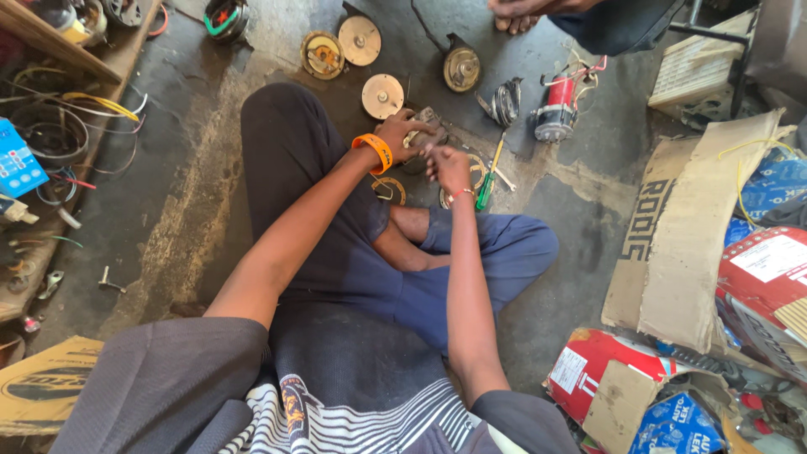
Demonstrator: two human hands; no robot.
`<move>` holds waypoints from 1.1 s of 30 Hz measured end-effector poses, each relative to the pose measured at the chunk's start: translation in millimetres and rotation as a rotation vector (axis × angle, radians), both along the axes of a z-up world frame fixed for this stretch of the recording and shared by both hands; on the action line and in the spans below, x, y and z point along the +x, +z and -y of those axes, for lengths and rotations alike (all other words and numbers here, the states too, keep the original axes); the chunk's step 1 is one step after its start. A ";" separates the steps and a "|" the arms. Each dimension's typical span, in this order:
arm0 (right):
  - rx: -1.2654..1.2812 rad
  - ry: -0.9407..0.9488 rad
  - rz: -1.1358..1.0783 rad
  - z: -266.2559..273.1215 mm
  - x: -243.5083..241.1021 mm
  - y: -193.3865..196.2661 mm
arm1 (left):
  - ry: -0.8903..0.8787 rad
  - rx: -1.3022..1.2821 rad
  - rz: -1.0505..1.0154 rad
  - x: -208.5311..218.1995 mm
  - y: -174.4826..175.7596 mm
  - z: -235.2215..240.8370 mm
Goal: The person sits on the floor and repairs a small electrical motor. They connect wires to the motor terminals and use a screwdriver to tighten screws on the motor casing. Another person's hands occasionally assist with the wiring.
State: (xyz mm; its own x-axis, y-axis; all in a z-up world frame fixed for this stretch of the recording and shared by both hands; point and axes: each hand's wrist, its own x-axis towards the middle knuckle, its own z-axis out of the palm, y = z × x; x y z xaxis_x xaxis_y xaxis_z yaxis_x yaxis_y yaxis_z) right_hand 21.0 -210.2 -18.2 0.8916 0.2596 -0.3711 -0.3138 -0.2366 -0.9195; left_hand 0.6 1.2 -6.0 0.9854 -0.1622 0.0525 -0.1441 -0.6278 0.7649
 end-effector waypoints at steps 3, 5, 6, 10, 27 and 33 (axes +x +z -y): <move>0.029 -0.008 -0.014 0.6 3.4 0.4 | -0.019 -0.033 0.043 4.9 -3.5 -1.1; 0.033 -0.024 -0.017 0.9 3.2 -0.4 | -0.038 -0.054 0.042 7.5 -7.4 -2.0; 0.024 0.001 -0.042 0.4 3.7 -0.1 | -0.042 -0.056 0.023 9.0 -8.8 -3.2; -0.006 -0.001 0.050 1.4 5.0 3.6 | -0.072 -0.060 0.095 10.2 -12.5 -4.0; 0.017 0.046 -0.016 0.9 7.3 10.7 | 0.070 0.139 -0.206 -4.5 37.5 11.1; -0.061 0.072 0.047 -0.2 10.0 1.5 | -0.019 0.216 0.121 4.6 60.7 14.8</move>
